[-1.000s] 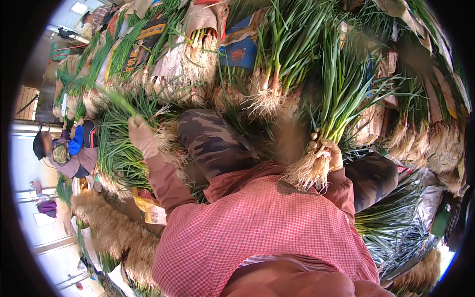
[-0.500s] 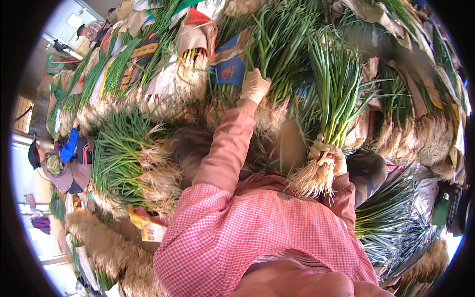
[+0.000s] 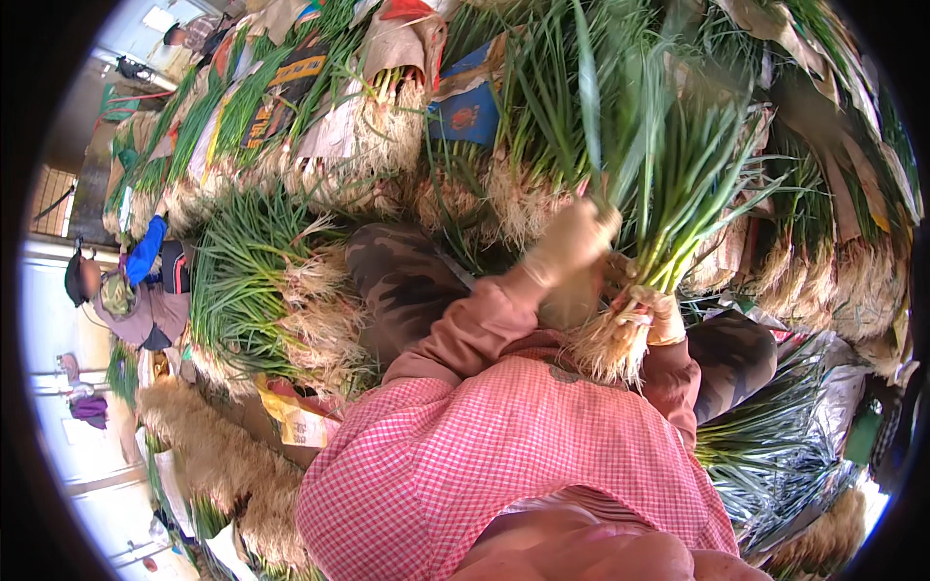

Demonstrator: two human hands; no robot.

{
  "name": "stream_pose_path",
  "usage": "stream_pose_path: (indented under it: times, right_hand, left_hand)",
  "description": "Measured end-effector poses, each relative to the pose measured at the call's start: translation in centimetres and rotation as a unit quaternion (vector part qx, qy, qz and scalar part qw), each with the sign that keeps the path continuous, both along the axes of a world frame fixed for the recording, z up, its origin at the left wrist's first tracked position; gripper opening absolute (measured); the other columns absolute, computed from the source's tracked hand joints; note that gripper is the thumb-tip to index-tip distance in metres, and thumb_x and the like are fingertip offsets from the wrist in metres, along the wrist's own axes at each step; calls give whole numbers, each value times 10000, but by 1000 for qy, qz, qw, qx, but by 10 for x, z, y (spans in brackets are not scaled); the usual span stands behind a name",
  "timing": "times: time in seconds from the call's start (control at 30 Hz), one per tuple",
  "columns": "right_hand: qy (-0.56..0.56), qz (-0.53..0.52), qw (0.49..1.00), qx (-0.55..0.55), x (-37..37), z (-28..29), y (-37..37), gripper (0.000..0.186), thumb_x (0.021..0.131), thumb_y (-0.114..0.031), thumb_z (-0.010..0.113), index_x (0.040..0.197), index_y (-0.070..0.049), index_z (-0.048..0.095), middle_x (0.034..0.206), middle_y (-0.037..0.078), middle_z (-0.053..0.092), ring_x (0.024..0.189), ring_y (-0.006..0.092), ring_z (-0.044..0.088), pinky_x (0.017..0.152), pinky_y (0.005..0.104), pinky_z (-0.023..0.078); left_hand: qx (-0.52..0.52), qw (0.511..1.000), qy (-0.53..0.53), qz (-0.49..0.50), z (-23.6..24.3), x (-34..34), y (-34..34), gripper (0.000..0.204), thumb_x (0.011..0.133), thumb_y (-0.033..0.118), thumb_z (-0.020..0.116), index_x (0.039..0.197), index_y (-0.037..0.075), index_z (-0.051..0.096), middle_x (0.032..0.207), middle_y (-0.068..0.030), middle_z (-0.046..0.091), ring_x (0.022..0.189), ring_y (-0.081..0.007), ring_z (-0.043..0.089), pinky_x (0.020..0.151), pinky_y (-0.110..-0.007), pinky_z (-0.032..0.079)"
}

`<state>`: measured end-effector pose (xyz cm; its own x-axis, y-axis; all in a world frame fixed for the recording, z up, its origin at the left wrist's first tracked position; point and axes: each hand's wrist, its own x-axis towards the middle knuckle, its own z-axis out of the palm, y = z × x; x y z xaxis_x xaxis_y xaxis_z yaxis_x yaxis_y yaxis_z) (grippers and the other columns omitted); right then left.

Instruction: The person sits on the floor and repeatedly cleans the roots of green onions by hand, removing soil and debris. They handle the onions one at a time, shaking and rubbing the root ends before placing them back into the pile.

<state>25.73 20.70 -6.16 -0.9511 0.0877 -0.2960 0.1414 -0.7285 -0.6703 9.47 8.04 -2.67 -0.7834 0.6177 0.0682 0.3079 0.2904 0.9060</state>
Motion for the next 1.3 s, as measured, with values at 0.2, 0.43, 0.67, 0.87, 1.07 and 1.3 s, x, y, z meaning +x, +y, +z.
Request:
stream_pose_path:
  times: [0.2,0.43,0.67,0.87,1.07,1.3]
  right_hand:
    - [14,41,977,-207,0,2,-17,353,749,-132,654,1048,-74,477,1013,135,548,887,239,557,830,389,481]
    - [41,6,973,-228,0,13,-25,327,730,-150,665,1007,-97,497,1018,103,529,861,233,563,784,462,497]
    - [120,18,940,-318,8,7,-25,242,758,-57,579,928,-106,414,910,55,390,807,170,427,774,312,418]
    - [58,40,944,-322,9,-9,-7,690,775,-115,581,1382,-25,265,1108,115,512,876,209,513,733,326,513]
    - [-14,7,992,-126,18,-9,7,540,714,-87,659,1200,19,446,877,109,583,723,217,592,656,281,496]
    - [-11,-7,981,-194,26,14,-3,457,734,-56,626,1150,-5,445,1084,217,548,633,199,557,573,221,504]
  left_hand:
    - [99,889,-446,-25,-39,24,9,235,846,171,618,1008,5,583,662,-71,603,530,-155,567,472,-280,440]
    - [234,765,-583,143,-27,53,16,233,964,225,391,919,65,555,642,-16,556,436,-91,447,367,-227,365]
    - [402,790,-458,62,-37,-8,-33,215,932,279,493,775,135,523,539,68,404,406,-35,333,313,-178,280]
    - [-69,958,-267,77,-105,29,-49,359,895,372,557,947,28,641,746,-27,627,608,-95,540,567,-241,429]
    - [83,967,-240,19,-90,45,-15,201,899,219,580,901,23,626,684,-32,626,573,-117,576,545,-253,471]
    - [-147,983,-25,-105,-22,39,5,448,917,462,435,930,62,639,630,-150,606,590,-293,607,544,-391,474]
